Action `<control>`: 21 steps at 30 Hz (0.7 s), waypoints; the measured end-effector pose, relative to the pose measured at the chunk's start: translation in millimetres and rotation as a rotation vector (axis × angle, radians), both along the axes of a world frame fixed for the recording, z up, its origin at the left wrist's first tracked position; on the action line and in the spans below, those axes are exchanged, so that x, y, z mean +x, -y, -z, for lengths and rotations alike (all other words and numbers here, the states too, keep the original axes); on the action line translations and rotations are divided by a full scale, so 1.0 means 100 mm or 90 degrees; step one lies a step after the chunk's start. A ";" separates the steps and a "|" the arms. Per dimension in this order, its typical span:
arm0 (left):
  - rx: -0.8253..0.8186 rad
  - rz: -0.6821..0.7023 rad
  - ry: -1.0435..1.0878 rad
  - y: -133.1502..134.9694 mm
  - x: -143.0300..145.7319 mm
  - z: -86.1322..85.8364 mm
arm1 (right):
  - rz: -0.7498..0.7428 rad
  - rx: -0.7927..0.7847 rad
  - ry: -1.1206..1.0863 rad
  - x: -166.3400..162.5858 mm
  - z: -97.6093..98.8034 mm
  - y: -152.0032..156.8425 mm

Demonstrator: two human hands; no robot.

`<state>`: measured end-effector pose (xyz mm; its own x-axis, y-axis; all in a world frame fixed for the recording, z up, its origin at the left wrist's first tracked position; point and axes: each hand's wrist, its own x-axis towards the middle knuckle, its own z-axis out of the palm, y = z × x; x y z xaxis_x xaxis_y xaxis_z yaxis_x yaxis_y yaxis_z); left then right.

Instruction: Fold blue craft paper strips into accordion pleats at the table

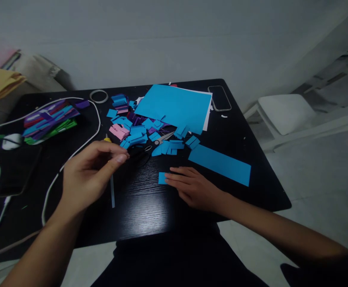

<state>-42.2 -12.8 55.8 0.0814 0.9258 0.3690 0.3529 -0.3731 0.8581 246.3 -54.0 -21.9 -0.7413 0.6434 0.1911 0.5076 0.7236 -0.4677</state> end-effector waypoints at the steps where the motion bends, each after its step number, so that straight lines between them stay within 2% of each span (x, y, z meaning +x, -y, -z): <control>1: 0.012 -0.005 -0.002 0.01 0.01 -0.01 | 0.000 0.001 0.001 0.00 0.00 0.00; 8: 0.069 -0.003 0.030 -0.02 0.05 -0.01 | 0.005 0.000 0.002 0.00 0.01 0.00; 15: 0.054 -0.086 -0.037 0.00 0.04 0.06 | 0.002 -0.001 0.011 0.00 0.05 0.00; 21: 0.030 -0.017 -0.007 0.04 0.05 0.04 | 0.002 -0.005 0.017 -0.01 0.04 0.00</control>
